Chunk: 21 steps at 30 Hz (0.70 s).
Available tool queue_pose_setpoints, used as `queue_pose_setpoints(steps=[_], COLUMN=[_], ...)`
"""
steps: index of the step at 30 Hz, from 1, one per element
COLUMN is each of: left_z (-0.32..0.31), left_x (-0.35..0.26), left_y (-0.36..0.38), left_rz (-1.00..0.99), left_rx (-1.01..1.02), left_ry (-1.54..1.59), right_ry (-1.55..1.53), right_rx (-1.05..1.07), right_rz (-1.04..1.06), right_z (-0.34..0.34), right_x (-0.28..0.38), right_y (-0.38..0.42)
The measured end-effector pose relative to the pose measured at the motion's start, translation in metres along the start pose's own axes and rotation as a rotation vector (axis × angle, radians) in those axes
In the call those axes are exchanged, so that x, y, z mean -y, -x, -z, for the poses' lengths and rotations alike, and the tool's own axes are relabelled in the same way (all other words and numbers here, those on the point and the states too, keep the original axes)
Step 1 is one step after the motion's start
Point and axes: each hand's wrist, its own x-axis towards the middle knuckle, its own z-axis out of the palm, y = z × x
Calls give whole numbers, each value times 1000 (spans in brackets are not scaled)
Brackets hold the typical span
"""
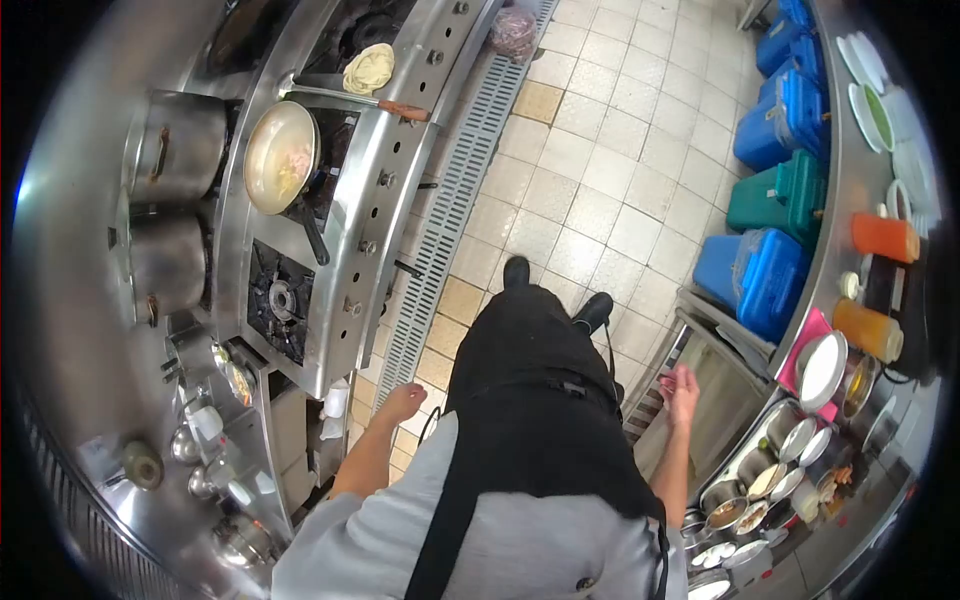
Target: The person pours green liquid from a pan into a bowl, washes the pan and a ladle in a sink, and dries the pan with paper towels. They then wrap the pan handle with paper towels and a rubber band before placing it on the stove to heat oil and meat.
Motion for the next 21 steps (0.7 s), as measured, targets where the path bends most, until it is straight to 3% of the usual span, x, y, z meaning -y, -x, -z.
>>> queue_pose_setpoints(steps=[2, 6, 8, 13, 16, 20, 21], left_z=[25, 68, 77, 75, 65, 59, 56], left_x=[-55, -113, -141, -187, -201, -164, -163], left_y=[-24, -142, -209, -389, -469, -578, -597], left_rz=[-9, -71, -144, 207, 287, 334, 375], left_rx=[31, -15, -178, -30, -63, 12, -69], left_ry=[-89, -175, -12, 629, 852, 882, 916], right_ry=[12, -2, -74, -109, -93, -24, -45], right_rx=[-35, -176, -293, -400, -169, 36, 87], right_rz=[4, 51, 96, 39, 69, 23, 16], right_z=[7, -7, -38, -180, -273, -373, -388], right_x=[17, 25, 25, 1, -40, -68, -73], right_y=[-11, -23, -25, -43, -66, -92, -99])
